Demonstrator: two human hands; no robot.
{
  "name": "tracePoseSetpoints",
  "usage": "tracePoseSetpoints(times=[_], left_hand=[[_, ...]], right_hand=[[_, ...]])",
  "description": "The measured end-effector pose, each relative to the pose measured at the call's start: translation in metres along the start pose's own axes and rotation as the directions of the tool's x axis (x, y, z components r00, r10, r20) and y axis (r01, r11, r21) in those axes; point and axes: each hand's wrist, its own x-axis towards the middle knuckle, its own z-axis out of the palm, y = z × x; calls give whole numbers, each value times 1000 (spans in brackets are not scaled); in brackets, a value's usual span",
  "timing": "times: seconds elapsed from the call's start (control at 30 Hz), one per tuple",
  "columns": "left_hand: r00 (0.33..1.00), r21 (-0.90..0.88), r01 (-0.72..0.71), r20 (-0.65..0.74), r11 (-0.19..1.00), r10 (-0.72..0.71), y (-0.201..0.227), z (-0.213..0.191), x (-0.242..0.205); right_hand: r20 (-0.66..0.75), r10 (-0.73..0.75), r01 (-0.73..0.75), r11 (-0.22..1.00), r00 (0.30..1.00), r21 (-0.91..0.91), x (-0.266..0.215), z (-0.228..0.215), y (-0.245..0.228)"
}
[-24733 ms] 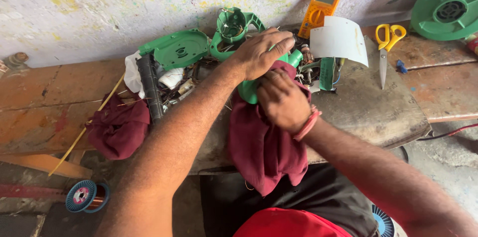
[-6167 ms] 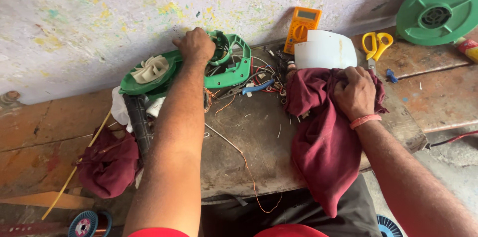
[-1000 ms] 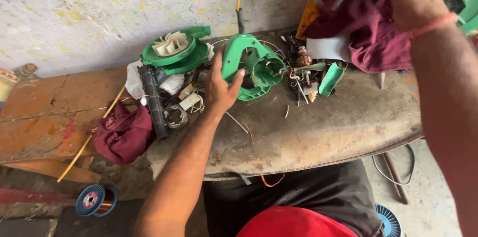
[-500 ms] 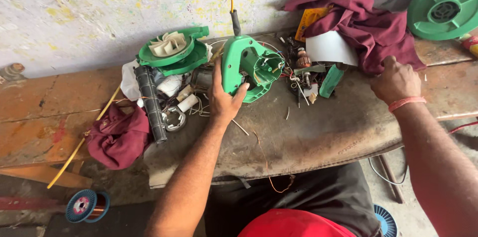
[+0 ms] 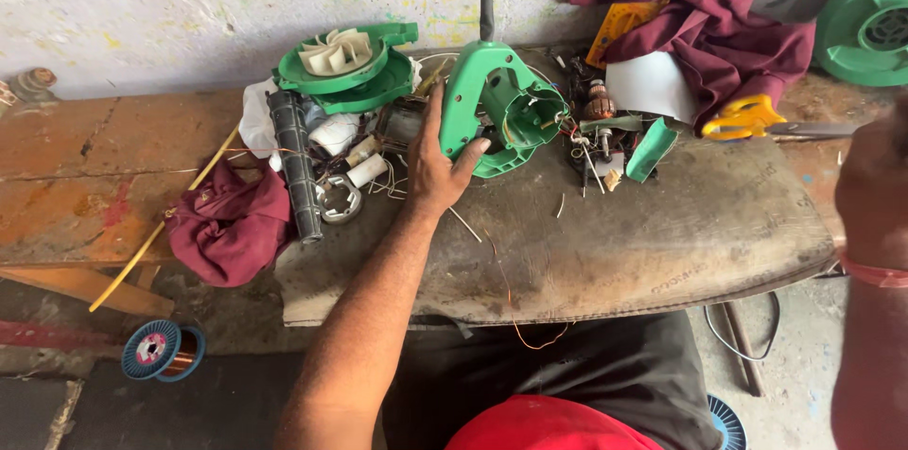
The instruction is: The person disassembles a green handheld electric fan, removes the fan blade, and cleans the internal housing and components using a maroon cloth and yellow scissors. They wipe the interior surfaces and fan blade repeatedly, then reassemble the unit.
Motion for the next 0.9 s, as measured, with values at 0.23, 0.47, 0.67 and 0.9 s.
tracePoseSetpoints(times=[0.23,0.47,0.67,0.9], left_hand=[[1000,14,-9,-6,1000,9,1,-3,0],[1000,3,-12,1,1000,12,0,-1,0],[1000,56,-28,14,998,27,3,0,1],[997,306,-73,5,949,76,9,2,-1]], right_hand=[[157,71,-87,991,985,98,26,-17,-62],[683,476,-418,869,554,-267,-8,-19,167],[774,560,-626,726,295,-286,-43,-14,113],[879,279,-849,479,387,222,-42,-47,79]])
